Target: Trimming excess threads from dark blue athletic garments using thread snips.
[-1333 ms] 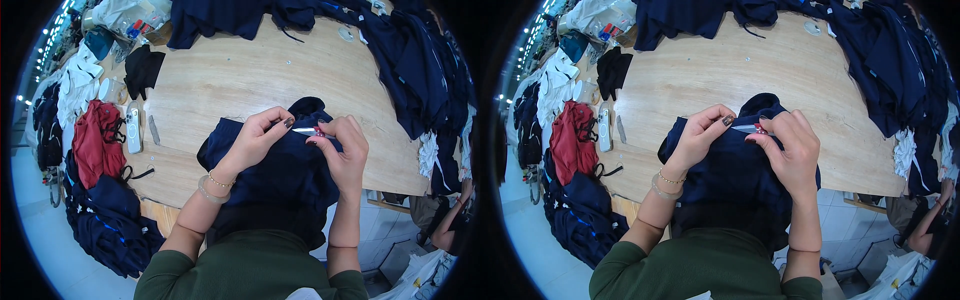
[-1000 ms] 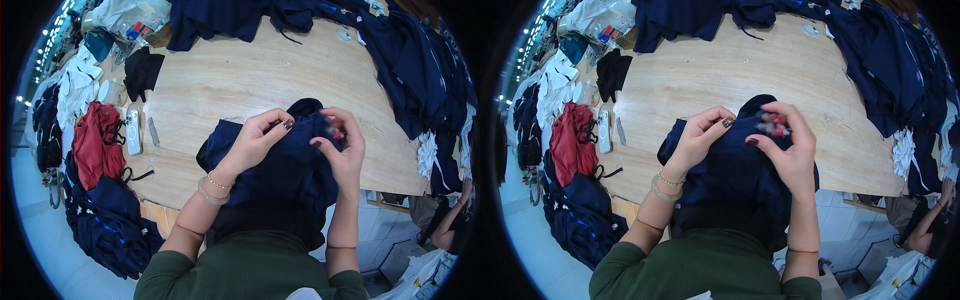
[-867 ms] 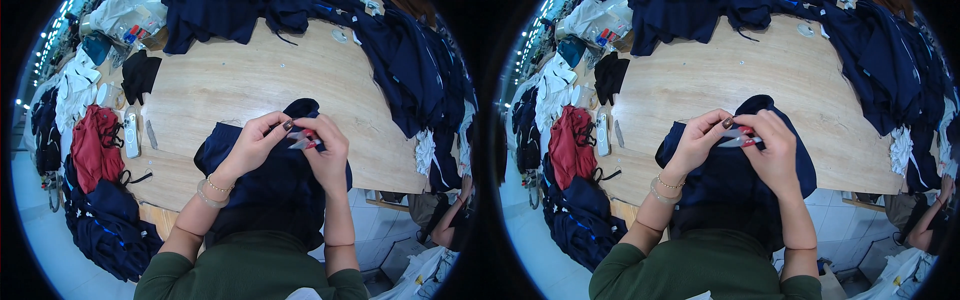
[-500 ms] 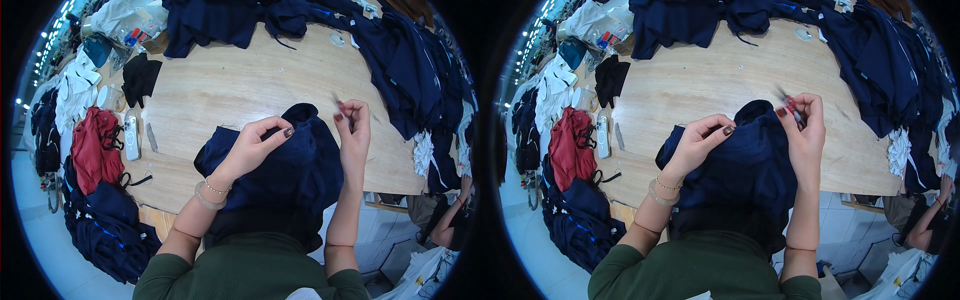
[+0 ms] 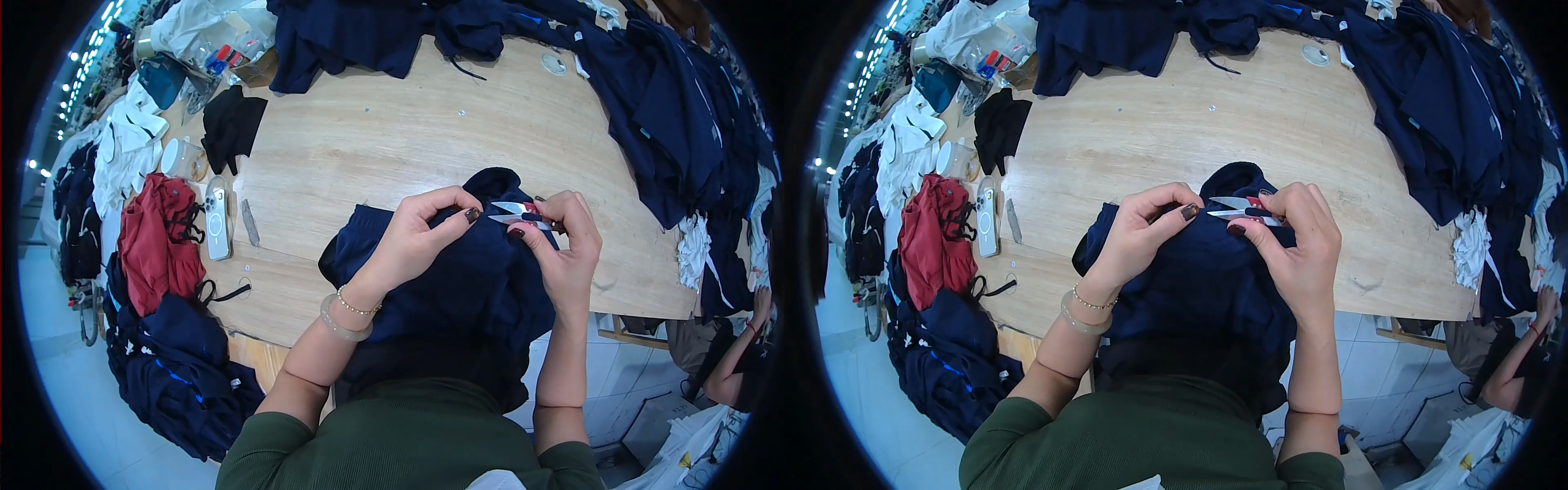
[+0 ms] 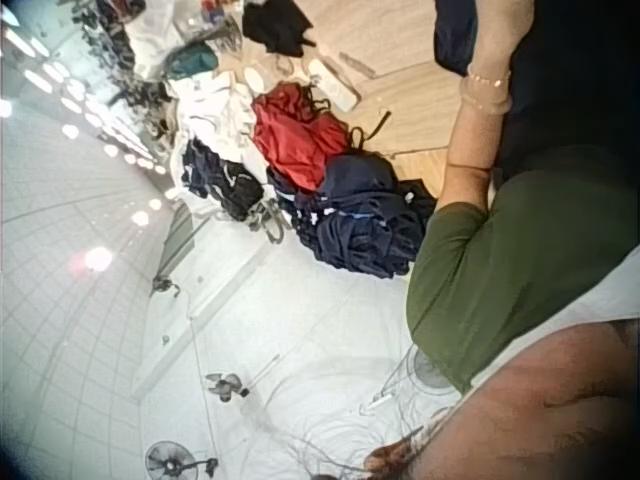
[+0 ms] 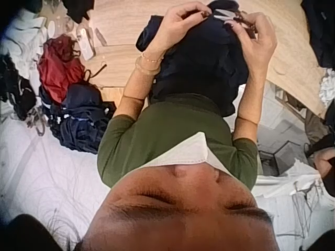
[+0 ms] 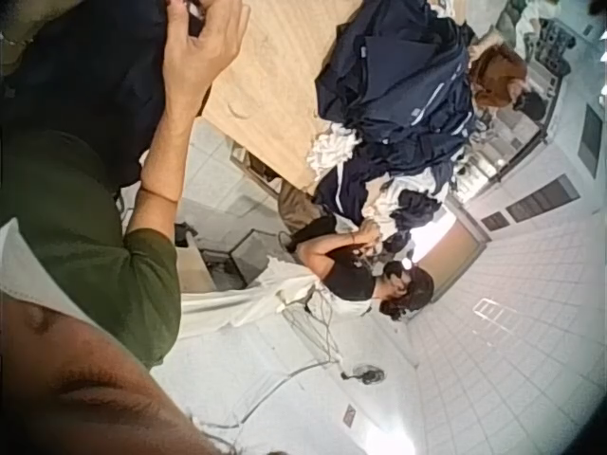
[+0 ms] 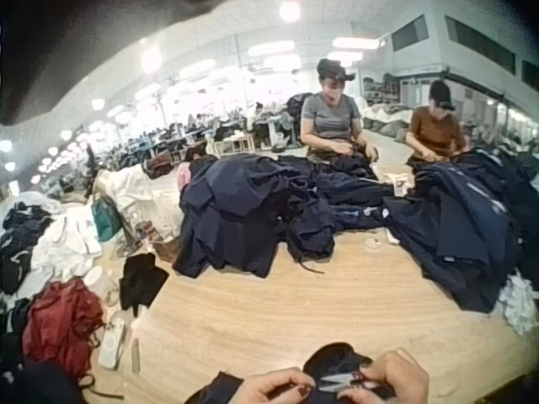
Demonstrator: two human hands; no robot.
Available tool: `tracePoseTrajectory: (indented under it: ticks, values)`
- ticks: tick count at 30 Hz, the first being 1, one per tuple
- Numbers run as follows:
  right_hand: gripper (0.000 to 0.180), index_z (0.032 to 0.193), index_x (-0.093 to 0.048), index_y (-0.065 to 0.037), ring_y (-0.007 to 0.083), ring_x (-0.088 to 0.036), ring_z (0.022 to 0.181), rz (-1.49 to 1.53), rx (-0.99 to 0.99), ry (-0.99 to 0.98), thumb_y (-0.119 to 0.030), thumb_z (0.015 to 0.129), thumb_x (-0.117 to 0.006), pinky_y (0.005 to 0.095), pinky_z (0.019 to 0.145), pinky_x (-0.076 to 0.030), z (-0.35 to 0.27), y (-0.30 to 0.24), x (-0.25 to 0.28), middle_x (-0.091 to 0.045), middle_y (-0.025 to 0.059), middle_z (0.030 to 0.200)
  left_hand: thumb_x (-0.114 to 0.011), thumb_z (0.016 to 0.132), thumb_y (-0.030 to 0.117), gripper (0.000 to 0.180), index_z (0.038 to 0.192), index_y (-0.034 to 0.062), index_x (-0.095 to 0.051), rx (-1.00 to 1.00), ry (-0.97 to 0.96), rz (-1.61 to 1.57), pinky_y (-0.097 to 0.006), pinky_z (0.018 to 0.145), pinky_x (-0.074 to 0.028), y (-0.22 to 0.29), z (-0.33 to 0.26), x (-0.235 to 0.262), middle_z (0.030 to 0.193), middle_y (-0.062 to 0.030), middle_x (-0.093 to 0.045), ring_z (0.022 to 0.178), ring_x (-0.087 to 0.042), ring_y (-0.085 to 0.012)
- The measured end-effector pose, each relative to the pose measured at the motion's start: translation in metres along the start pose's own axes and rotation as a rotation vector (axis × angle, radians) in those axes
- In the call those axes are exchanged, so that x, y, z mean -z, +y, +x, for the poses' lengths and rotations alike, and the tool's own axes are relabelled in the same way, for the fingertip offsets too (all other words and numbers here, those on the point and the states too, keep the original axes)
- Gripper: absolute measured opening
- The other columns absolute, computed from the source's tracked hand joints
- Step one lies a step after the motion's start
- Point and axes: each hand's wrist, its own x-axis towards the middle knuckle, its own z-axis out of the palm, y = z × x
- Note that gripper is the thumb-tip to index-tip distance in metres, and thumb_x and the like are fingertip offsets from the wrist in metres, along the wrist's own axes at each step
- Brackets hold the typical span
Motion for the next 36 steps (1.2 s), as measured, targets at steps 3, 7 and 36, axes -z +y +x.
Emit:
tracePoseTrajectory:
  ticks: [3,7,36]
  values:
    - [0.032,0.076,-0.055,0.001,0.0179,-0.047,0.065,0.026,0.004,0.005,-0.015,0.067,-0.081,0.0276,0.056,-0.039,0.0,0.0,-0.002,-0.052,0.0064,0.069,-0.054,0.089,0.002,0.008,0.09,-0.003,-0.06,0.004,-0.006,-0.007,-0.018,0.072,-0.037,-0.001,0.0,0.0,0.085,0.0009,-0.056,0.08,-0.047,-0.0047]
    - [0.031,0.076,-0.055,0.001,0.0179,-0.048,0.065,0.055,-0.01,-0.002,-0.015,0.067,-0.081,0.0276,0.056,-0.04,-0.001,0.002,-0.004,-0.053,0.0069,0.07,-0.054,0.09,0.005,0.01,0.091,-0.0024,-0.061,-0.005,0.0,-0.018,-0.018,0.071,-0.038,-0.001,0.0,0.0,0.083,0.002,-0.057,0.078,-0.046,-0.004]
    - [0.022,0.074,-0.06,0.002,0.0128,-0.053,0.064,0.117,-0.13,0.059,-0.007,0.068,-0.079,0.0239,0.059,-0.04,-0.006,0.002,0.009,-0.057,0.006,0.066,-0.054,0.091,0.007,0.015,0.096,-0.0045,-0.063,0.024,0.034,-0.093,-0.018,0.077,-0.04,0.002,-0.001,0.0,0.09,-0.0008,-0.062,0.085,-0.051,-0.0052]
